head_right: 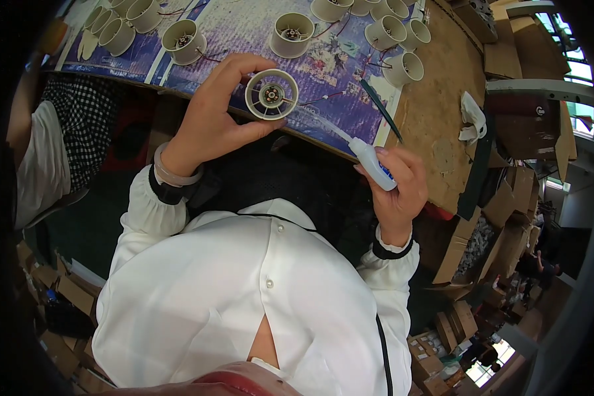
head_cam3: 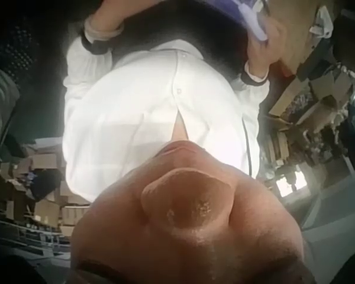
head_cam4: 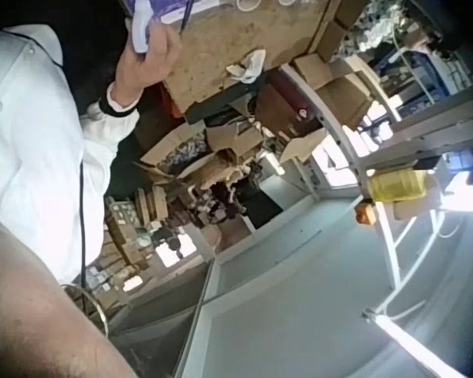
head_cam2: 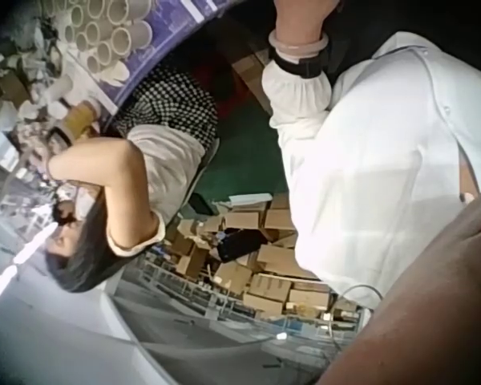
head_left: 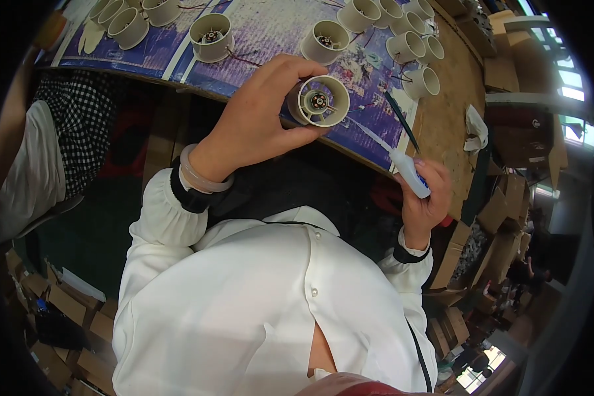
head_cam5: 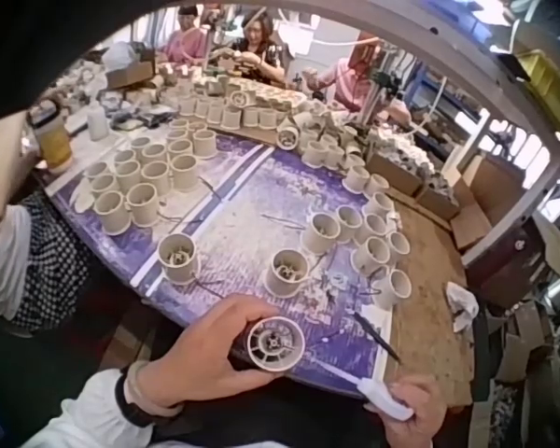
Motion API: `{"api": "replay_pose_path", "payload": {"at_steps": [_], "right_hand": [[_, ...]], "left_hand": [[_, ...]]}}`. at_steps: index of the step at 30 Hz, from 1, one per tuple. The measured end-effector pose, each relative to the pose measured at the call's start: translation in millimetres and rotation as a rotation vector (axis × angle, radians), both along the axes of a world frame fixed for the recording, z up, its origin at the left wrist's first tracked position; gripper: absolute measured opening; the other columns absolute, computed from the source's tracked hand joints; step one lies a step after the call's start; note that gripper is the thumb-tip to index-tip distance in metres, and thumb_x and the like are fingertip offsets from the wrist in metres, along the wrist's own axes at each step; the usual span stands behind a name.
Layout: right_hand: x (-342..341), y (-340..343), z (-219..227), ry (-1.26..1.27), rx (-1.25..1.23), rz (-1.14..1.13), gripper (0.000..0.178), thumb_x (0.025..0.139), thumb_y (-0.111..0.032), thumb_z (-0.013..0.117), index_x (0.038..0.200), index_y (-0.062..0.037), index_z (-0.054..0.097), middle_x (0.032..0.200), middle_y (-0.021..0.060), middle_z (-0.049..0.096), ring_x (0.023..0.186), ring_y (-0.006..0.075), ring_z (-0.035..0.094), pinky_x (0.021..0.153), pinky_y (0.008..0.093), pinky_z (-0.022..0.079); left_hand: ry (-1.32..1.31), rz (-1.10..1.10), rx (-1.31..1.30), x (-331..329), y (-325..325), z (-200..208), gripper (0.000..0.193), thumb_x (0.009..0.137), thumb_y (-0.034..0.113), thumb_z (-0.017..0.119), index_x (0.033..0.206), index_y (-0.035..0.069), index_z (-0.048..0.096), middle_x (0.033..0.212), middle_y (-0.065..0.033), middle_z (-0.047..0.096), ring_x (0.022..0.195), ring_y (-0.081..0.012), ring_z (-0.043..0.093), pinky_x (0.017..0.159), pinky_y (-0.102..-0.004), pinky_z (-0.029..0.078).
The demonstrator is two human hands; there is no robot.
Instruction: The person picks up a plastic housing and a motor, inserts the motor into the housing, and uses tweezers to position the wires. They apply glue from a small bottle to the components and place the assembled unit back on the table.
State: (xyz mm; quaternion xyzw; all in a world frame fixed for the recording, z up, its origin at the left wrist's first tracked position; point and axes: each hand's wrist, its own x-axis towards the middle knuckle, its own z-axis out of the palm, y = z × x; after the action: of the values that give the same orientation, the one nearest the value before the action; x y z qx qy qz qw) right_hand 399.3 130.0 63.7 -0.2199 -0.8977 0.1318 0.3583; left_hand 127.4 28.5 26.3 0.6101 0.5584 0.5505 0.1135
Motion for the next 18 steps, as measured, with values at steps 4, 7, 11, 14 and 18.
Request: {"api": "replay_pose_path", "payload": {"at_steps": [4,7,11,14,18], "right_hand": [[1.1,1.0,1.0,-0.006,0.001,0.007,0.044,0.067,-0.002,0.084,0.105,-0.0067,0.062,0.097,0.0122,0.065,0.086,0.0239,0.062,0.073,0.0301,0.05],[1.9,1.3,1.8,-0.014,0.003,0.01,0.044,0.067,-0.002,0.084,0.105,-0.007,0.062,0.097,0.0122,0.065,0.085,0.0239,0.062,0.073,0.0301,0.05],[2.2,0.4,2.2,-0.022,0.009,0.008,0.044,0.067,-0.001,0.084,0.105,-0.0076,0.062,0.096,0.0119,0.064,0.085,0.024,0.062,0.073,0.0303,0.05],[2.2,-0.8,2.5,-0.022,0.005,0.006,0.044,0.067,-0.001,0.084,0.105,-0.0079,0.062,0.096,0.0117,0.064,0.085,0.0241,0.062,0.072,0.0304,0.049],[1.9,-1.5,4.1,-0.022,0.021,0.013,0.045,0.066,0.0,0.084,0.105,-0.0081,0.063,0.095,0.0115,0.064,0.084,0.0239,0.062,0.072,0.0303,0.049]], "left_hand": [[-0.006,-0.002,-0.005,0.2,-0.2,0.5,0.06,0.068,0.011,0.08,0.122,0.006,0.052,0.114,-0.0108,0.055,0.096,-0.0262,0.06,0.077,-0.0317,0.051],[-0.012,-0.01,-0.011,0.3,-0.1,0.3,0.06,0.068,0.011,0.08,0.121,0.006,0.052,0.113,-0.0106,0.055,0.096,-0.0261,0.06,0.077,-0.0316,0.051],[-0.013,-0.014,-0.003,0.5,0.2,-0.2,0.06,0.068,0.01,0.08,0.121,0.006,0.052,0.113,-0.0105,0.055,0.096,-0.026,0.06,0.077,-0.0314,0.051],[-0.02,-0.017,-0.002,0.9,0.0,-0.2,0.06,0.068,0.009,0.079,0.121,0.006,0.052,0.113,-0.0106,0.055,0.096,-0.0261,0.06,0.077,-0.0314,0.051],[-0.033,-0.022,-0.01,0.9,-0.1,-1.0,0.06,0.067,0.007,0.078,0.122,0.006,0.052,0.114,-0.0109,0.055,0.097,-0.0264,0.059,0.078,-0.0317,0.051]]}}
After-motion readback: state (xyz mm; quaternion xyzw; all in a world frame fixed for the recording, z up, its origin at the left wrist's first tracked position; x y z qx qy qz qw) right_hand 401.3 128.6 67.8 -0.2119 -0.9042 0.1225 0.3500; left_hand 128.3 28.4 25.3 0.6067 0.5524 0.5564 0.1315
